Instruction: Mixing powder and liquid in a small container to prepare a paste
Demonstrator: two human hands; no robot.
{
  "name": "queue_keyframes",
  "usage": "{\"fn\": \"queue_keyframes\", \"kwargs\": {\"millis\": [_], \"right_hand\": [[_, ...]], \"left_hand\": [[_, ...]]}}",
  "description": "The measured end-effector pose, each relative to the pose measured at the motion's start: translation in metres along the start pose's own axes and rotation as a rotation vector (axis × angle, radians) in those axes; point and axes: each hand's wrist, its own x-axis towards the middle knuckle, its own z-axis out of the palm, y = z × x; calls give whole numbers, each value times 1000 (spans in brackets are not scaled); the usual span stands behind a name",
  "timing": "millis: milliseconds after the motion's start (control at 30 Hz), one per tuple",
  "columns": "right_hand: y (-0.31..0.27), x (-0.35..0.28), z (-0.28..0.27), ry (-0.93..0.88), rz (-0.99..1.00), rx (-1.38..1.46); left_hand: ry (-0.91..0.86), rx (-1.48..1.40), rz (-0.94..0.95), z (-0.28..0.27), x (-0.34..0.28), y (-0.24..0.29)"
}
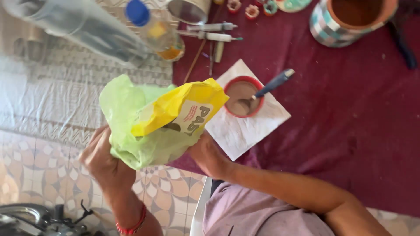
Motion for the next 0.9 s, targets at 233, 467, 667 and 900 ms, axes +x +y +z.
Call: {"fn": "queue_keyframes", "kwargs": {"millis": [233,467,667,900], "right_hand": [[-32,-5,41,289,354,414],[-56,-2,62,436,565,577],[-43,-14,54,286,505,693],[-56,-12,59,226,385,720]], "left_hand": [[-267,275,46,0,43,71],[-443,614,-12,17,60,94],[-530,838,-75,25,73,112],[-617,964,-81,35,90,134]]}}
